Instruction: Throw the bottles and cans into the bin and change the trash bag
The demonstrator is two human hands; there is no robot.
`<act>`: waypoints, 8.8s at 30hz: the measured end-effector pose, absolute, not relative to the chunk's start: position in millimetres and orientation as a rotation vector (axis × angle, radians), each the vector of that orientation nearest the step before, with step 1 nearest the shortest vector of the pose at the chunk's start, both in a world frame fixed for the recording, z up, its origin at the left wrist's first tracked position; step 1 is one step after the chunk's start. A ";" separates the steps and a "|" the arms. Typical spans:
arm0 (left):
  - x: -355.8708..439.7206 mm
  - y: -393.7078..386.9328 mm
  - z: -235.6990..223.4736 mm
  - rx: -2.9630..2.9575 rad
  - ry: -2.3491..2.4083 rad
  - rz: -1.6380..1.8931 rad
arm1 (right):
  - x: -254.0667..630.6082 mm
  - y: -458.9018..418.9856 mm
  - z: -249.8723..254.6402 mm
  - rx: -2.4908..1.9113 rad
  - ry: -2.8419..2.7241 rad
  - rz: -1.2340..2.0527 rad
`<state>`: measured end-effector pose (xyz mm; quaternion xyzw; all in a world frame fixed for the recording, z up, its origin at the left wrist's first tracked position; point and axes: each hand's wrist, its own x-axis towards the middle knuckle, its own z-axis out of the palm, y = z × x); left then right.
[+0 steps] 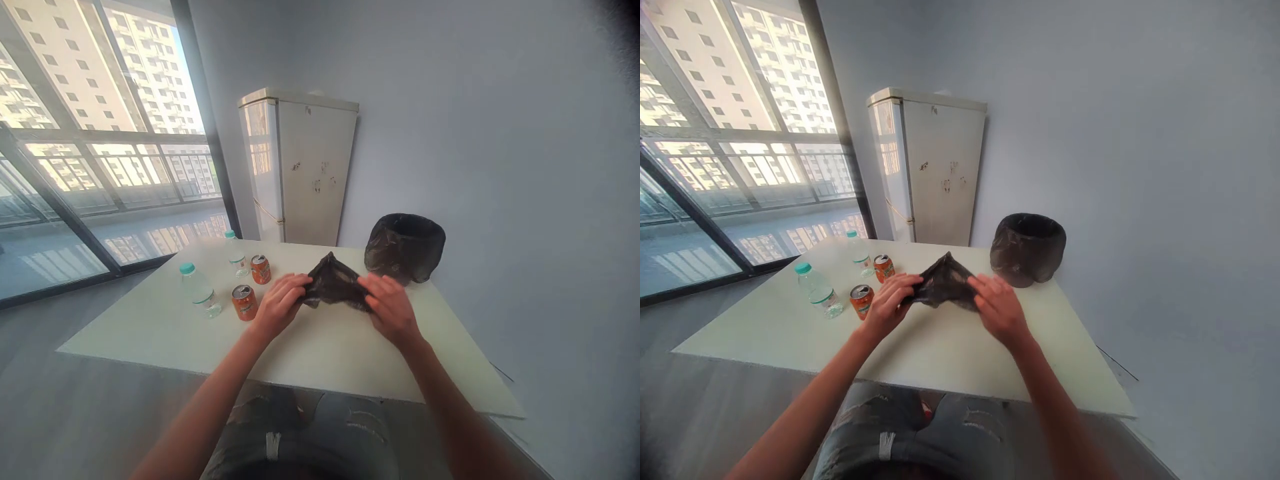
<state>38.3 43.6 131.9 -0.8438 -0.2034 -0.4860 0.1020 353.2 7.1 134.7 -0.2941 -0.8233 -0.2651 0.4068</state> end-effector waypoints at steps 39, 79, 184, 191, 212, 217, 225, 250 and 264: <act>16.5 -4.5 28.5 -2.249 -2.623 -1.896 | 241.6 -105.1 32.5 -1.144 -2.207 0.141; 28.4 14.9 -17.2 -2.627 -1.715 -0.464 | 210.2 -2.4 27.8 -1.428 -2.547 0.237; 4.4 -12.1 -7.4 -2.426 -1.786 -1.148 | 312.7 8.2 -7.7 -1.469 -2.422 0.272; 9.1 -14.8 -4.1 -2.457 -1.813 -0.960 | 521.8 -54.3 -55.3 -1.892 -2.089 0.026; 12.1 -18.6 -2.3 -2.445 -1.868 -0.761 | 472.3 117.9 171.4 -1.543 -1.760 -0.743; 13.0 -19.7 -1.9 -2.453 -1.867 -0.777 | 493.5 174.2 171.8 -1.995 -1.864 -0.516; 13.0 -19.6 -3.0 -2.479 -1.901 -0.795 | 404.2 128.2 163.8 -1.508 -1.989 -0.713; -35.6 -2.1 36.3 -1.578 -1.840 -1.693 | 346.5 136.4 38.9 -1.246 -0.863 0.465; -98.8 25.5 119.9 -1.410 -1.830 -1.564 | 334.3 136.4 2.1 -1.048 -1.041 1.239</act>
